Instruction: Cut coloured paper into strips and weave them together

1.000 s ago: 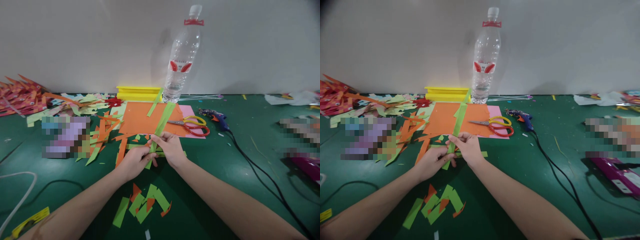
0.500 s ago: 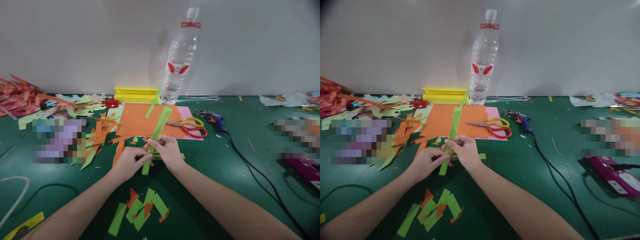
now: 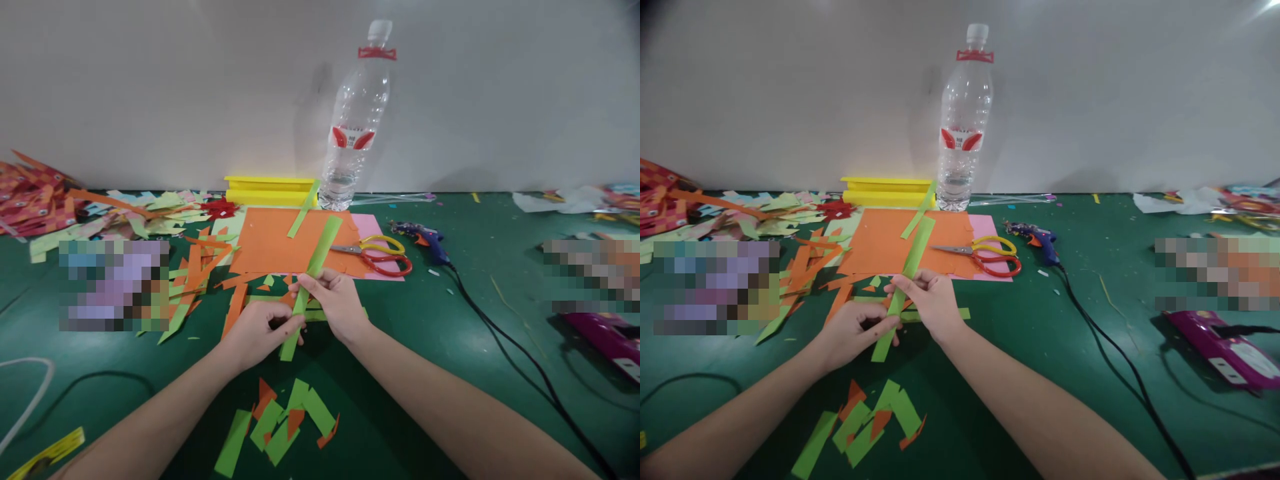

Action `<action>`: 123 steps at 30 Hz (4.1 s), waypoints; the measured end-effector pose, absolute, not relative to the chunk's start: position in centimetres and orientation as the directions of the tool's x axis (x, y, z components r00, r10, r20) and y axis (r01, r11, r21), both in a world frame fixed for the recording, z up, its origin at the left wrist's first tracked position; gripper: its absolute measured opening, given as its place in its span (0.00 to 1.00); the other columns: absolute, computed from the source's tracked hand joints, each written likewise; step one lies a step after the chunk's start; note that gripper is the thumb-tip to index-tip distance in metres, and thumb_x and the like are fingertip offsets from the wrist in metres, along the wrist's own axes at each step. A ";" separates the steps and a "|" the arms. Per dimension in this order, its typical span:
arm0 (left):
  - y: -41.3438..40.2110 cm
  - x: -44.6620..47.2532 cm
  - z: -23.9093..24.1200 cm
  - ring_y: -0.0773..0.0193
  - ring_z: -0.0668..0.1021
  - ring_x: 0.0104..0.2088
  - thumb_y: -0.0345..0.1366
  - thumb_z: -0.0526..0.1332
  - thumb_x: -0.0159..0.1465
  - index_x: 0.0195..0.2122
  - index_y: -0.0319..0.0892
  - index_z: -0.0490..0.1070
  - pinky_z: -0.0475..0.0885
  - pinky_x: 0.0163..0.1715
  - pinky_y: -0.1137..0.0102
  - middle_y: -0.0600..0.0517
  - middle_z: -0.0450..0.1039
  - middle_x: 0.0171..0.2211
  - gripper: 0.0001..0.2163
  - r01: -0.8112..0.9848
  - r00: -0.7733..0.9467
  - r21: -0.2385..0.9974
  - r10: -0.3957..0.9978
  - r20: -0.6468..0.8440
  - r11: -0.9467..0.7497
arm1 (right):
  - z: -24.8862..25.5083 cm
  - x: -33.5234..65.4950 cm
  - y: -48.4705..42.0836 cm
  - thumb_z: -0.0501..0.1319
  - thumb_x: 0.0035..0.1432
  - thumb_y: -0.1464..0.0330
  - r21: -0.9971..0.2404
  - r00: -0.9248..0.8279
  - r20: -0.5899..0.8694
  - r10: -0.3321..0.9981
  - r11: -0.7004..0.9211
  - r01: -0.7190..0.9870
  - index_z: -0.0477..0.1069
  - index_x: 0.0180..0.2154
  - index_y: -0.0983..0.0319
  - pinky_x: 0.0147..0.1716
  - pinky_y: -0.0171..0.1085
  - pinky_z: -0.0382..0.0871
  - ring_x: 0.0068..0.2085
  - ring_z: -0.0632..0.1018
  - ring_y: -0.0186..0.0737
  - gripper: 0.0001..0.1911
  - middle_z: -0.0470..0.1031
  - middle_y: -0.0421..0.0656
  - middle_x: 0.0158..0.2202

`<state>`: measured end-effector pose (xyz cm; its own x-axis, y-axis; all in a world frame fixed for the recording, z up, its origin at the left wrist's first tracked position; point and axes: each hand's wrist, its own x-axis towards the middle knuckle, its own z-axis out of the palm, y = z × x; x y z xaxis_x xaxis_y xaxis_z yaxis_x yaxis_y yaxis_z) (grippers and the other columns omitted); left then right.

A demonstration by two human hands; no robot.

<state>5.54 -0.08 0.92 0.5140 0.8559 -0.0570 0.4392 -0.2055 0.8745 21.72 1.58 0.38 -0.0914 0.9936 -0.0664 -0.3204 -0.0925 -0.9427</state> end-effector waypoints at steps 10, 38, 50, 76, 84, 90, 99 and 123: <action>-0.2 5.5 0.6 0.68 0.74 0.23 0.42 0.57 0.64 0.23 0.40 0.73 0.64 0.23 0.75 0.53 0.78 0.25 0.16 0.454 0.532 0.871 0.842 -0.095 -0.188 | 0.3 21.4 1.6 0.73 0.43 0.60 -0.944 -0.101 -0.072 0.992 -0.100 -0.314 0.76 0.24 0.63 0.22 0.31 0.74 0.21 0.76 0.31 0.13 0.79 0.40 0.22; -0.3 5.6 1.0 0.63 0.79 0.30 0.43 0.52 0.66 0.26 0.41 0.75 0.71 0.30 0.73 0.51 0.79 0.27 0.18 0.419 0.546 0.887 0.834 -0.076 -0.193 | 0.5 21.6 1.5 0.70 0.46 0.57 -0.933 -0.092 -0.119 0.989 -0.143 -0.330 0.75 0.24 0.63 0.13 0.30 0.68 0.18 0.74 0.31 0.16 0.78 0.40 0.21; -0.4 5.7 1.1 0.64 0.78 0.28 0.42 0.52 0.67 0.25 0.41 0.75 0.67 0.27 0.74 0.52 0.80 0.28 0.19 0.465 0.568 0.843 0.822 -0.049 -0.270 | 0.0 21.9 1.9 0.70 0.49 0.57 -0.928 -0.068 -0.086 0.994 -0.104 -0.358 0.76 0.25 0.62 0.27 0.34 0.74 0.25 0.78 0.33 0.15 0.81 0.42 0.26; -0.5 5.7 0.9 0.64 0.81 0.34 0.40 0.51 0.68 0.24 0.42 0.77 0.69 0.31 0.74 0.51 0.80 0.28 0.20 0.437 0.625 0.825 0.780 0.007 -0.358 | 0.2 21.9 1.9 0.72 0.45 0.58 -0.906 -0.063 -0.132 0.989 -0.146 -0.397 0.75 0.23 0.62 0.24 0.32 0.71 0.23 0.76 0.32 0.15 0.79 0.41 0.23; -0.8 5.8 1.0 0.68 0.75 0.24 0.41 0.54 0.67 0.25 0.43 0.80 0.67 0.25 0.76 0.51 0.77 0.23 0.19 0.388 0.669 0.818 0.741 0.066 -0.424 | 0.3 22.0 2.2 0.72 0.44 0.56 -0.893 -0.025 -0.140 0.990 -0.137 -0.430 0.74 0.24 0.63 0.25 0.32 0.71 0.22 0.76 0.32 0.17 0.80 0.42 0.23; -0.8 5.7 1.0 0.66 0.76 0.25 0.45 0.53 0.69 0.30 0.42 0.80 0.67 0.26 0.75 0.51 0.77 0.25 0.19 0.347 0.730 0.816 0.680 0.074 -0.462 | 0.1 22.1 2.2 0.73 0.42 0.58 -0.879 -0.030 -0.148 0.988 -0.146 -0.454 0.73 0.22 0.62 0.26 0.33 0.71 0.21 0.75 0.31 0.16 0.78 0.40 0.21; -1.1 5.7 1.0 0.67 0.71 0.22 0.44 0.52 0.70 0.34 0.41 0.80 0.64 0.24 0.75 0.53 0.68 0.18 0.19 0.333 0.775 0.792 0.627 0.079 -0.512 | 0.5 22.3 2.6 0.74 0.40 0.57 -0.823 -0.018 -0.191 0.981 -0.170 -0.542 0.76 0.26 0.63 0.28 0.33 0.73 0.23 0.77 0.33 0.17 0.80 0.42 0.24; -1.2 5.9 0.2 0.70 0.62 0.20 0.34 0.55 0.68 0.18 0.42 0.46 0.61 0.26 0.73 0.59 0.51 0.15 0.22 0.141 0.851 0.829 0.494 0.178 -0.541 | 0.7 22.4 2.7 0.77 0.33 0.60 -0.769 -0.080 -0.221 0.972 -0.224 -0.599 0.77 0.23 0.64 0.23 0.27 0.71 0.21 0.76 0.29 0.17 0.79 0.40 0.21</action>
